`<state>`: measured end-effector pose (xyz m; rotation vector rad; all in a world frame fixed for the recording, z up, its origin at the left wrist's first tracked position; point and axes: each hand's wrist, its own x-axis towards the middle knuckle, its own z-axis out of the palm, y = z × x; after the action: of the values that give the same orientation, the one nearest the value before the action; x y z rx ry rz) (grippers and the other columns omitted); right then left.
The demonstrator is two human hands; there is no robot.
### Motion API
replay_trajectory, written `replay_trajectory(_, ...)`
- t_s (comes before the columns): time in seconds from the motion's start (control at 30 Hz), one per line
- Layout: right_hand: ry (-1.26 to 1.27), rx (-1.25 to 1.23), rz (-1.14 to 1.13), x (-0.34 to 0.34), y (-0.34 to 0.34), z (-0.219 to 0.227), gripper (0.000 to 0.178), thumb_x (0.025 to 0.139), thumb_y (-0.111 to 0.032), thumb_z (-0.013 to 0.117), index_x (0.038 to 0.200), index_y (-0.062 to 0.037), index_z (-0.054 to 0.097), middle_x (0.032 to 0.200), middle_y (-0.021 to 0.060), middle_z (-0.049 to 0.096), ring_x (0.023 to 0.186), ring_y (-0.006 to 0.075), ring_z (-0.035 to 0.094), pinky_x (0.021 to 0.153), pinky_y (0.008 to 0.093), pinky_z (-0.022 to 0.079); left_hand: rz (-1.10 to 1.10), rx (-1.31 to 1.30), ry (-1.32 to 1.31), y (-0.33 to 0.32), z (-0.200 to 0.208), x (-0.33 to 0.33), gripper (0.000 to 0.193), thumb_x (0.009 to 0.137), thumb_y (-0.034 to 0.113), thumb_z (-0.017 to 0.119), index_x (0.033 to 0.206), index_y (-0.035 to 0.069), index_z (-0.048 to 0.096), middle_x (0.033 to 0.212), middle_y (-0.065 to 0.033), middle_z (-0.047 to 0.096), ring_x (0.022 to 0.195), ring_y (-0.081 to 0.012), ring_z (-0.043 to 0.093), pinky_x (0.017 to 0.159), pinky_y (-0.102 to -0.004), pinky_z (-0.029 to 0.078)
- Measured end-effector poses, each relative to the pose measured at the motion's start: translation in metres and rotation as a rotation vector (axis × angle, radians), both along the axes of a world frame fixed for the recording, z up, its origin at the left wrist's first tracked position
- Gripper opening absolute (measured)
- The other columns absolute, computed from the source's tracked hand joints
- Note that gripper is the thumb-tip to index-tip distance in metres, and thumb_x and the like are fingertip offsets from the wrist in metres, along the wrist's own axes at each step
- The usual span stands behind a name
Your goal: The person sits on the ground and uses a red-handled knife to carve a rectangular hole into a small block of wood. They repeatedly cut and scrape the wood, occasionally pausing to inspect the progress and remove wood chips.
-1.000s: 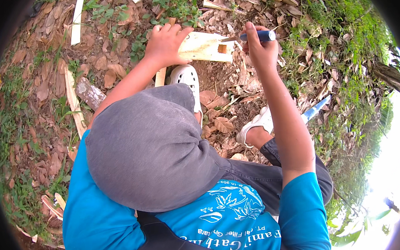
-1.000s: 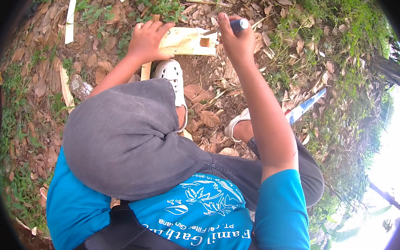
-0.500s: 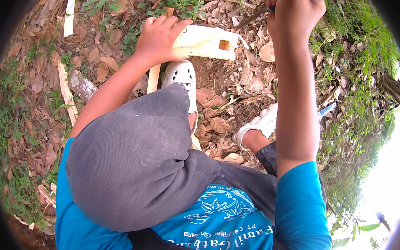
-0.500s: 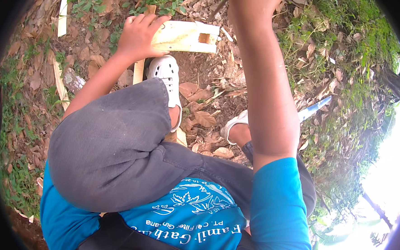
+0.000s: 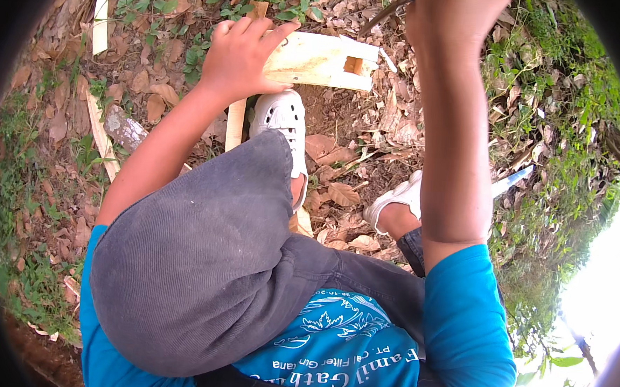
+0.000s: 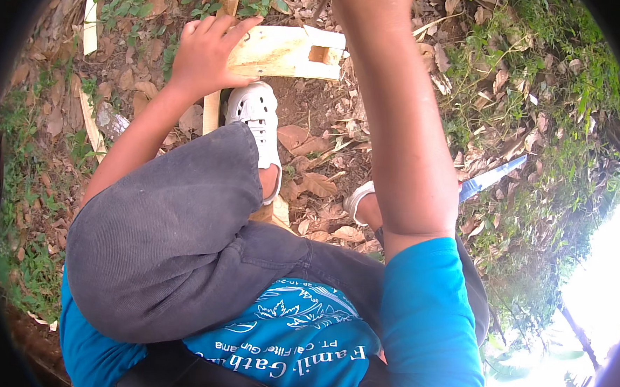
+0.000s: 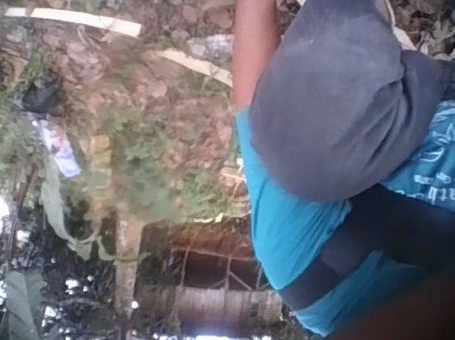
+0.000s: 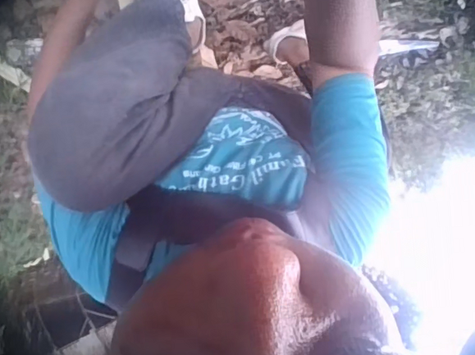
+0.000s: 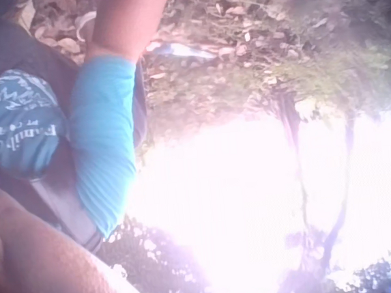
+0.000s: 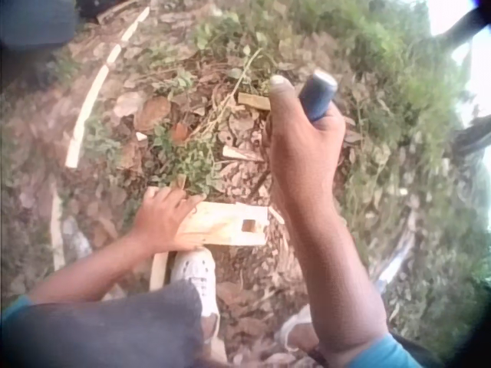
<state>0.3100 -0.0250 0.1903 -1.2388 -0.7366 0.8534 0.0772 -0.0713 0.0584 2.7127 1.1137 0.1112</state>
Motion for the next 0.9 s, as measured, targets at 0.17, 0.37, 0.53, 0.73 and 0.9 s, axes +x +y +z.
replay_trajectory(0.17,-0.276,-0.068,-0.071,0.003,-0.001,-0.091,0.03,0.095,-0.017,0.07,0.07,-0.0093,0.055,0.064,-0.0067,0.052,0.057,0.0036,0.045,0.05,0.0251,0.036,-0.016,0.03,-0.004,0.005,0.001,0.007,0.104,0.057,0.056,0.088,0.149,0.029,0.048,0.115,-0.0036,0.062,0.108,-0.0229,0.058,0.096,-0.0423,0.04)
replay_trajectory(0.37,-0.059,-0.06,-0.054,0.017,-0.001,-0.058,0.029,0.096,-0.017,0.069,0.07,-0.011,0.056,0.058,-0.0049,0.053,0.048,0.0053,0.046,0.045,0.0246,0.033,-0.003,-0.004,-0.027,0.002,-0.002,0.001,0.103,0.057,0.054,0.089,0.149,0.029,0.049,0.116,-0.0037,0.061,0.109,-0.0228,0.058,0.096,-0.0424,0.04)
replay_trajectory(0.53,-0.05,0.057,-0.03,-0.002,0.005,-0.013,0.029,0.097,-0.015,0.065,0.071,-0.0115,0.052,0.057,-0.0038,0.051,0.043,0.0062,0.044,0.041,0.0242,0.032,0.003,0.017,-0.009,0.001,-0.004,-0.001,0.102,0.057,0.055,0.089,0.148,0.03,0.05,0.116,-0.0036,0.061,0.109,-0.0227,0.058,0.095,-0.0424,0.04)
replay_trajectory(0.73,-0.206,-0.204,-0.084,0.008,-0.003,-0.1,0.027,0.093,-0.017,0.069,0.071,-0.0079,0.057,0.061,-0.0045,0.053,0.054,0.0063,0.046,0.049,0.0277,0.037,-0.007,0.021,-0.041,0.003,-0.001,0.002,0.102,0.057,0.055,0.088,0.148,0.031,0.05,0.113,-0.003,0.061,0.107,-0.0224,0.058,0.095,-0.0421,0.041)
replay_trajectory(0.9,-0.006,0.002,-0.035,0.01,0.012,-0.006,0.029,0.095,-0.016,0.067,0.07,-0.0108,0.053,0.057,-0.003,0.051,0.045,0.0068,0.046,0.042,0.0252,0.032,-0.009,0.029,-0.04,0.003,-0.002,0.003,0.101,0.057,0.055,0.088,0.148,0.031,0.05,0.112,-0.0024,0.061,0.106,-0.0221,0.058,0.095,-0.0419,0.041)
